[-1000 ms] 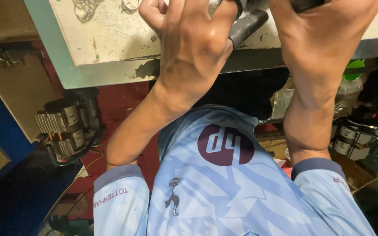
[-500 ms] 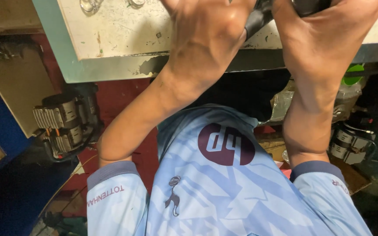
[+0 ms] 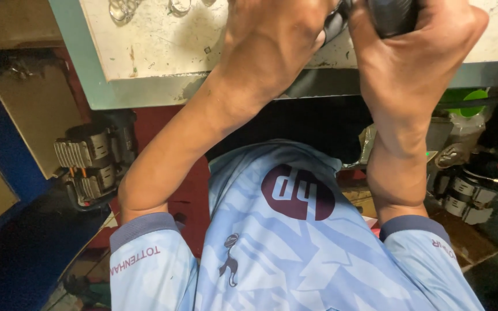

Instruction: The person uses a rotary polishing tool to smooth and polish small metal rings held in a cylindrical holder. They repeatedly rotate the rings and apply the tool to different surfaces, then switch to a different tool to continue finishing the rings.

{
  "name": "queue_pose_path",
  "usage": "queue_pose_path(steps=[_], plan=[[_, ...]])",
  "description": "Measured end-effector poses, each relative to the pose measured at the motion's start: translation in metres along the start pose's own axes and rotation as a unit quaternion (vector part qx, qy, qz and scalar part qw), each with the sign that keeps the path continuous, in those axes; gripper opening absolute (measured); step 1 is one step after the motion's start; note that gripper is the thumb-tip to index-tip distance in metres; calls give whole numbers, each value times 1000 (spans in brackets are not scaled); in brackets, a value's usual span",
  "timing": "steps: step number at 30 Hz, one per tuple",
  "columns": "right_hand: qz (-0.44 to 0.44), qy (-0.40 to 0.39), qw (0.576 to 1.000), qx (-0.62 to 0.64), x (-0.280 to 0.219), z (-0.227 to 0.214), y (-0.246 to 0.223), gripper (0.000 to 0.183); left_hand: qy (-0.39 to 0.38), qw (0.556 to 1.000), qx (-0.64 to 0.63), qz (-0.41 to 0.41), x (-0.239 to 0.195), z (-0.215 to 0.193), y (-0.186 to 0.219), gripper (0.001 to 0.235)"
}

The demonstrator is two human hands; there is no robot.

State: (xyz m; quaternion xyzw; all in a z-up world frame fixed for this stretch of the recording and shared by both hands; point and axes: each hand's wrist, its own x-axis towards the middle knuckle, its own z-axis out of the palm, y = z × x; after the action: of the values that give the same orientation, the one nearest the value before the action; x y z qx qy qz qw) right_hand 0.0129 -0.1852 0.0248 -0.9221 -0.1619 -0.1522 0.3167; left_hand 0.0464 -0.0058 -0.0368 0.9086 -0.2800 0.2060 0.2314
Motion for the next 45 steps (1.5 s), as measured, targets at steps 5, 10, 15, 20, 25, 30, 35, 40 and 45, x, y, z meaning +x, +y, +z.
queue_pose_path(steps=[5, 10, 15, 20, 25, 30, 35, 40, 45], plan=[[38, -20, 999, -31, 0, -9, -9, 24, -14, 1000, -6, 19, 10, -13, -2, 25], [106, -69, 992, 16, -6, -38, -12, 26, -39, 999, -4, 13, 22, -30, 1, 16], [140, -118, 981, 63, -17, -57, 14, 33, -31, 999, -24, 33, 27, -32, -1, 21], [55, -15, 990, -132, -27, -56, 56, 31, -2, 999, 3, 50, 34, -33, -2, 24], [75, -21, 978, -196, -16, -43, 59, 14, -44, 997, 5, 67, 40, -48, -1, 21], [127, -63, 960, -243, -5, -43, 48, 16, -42, 997, 13, 59, 41, -47, 1, 23], [151, -97, 947, -265, -1, -44, 45, 23, -78, 996, -7, 34, 43, -53, 4, 30], [158, -96, 948, -260, 1, -44, 44, 24, -77, 996, -4, 35, 42, -52, 5, 30], [169, -100, 946, -256, 2, -44, 42, 28, -80, 996, 7, 39, 41, -50, 1, 27]])
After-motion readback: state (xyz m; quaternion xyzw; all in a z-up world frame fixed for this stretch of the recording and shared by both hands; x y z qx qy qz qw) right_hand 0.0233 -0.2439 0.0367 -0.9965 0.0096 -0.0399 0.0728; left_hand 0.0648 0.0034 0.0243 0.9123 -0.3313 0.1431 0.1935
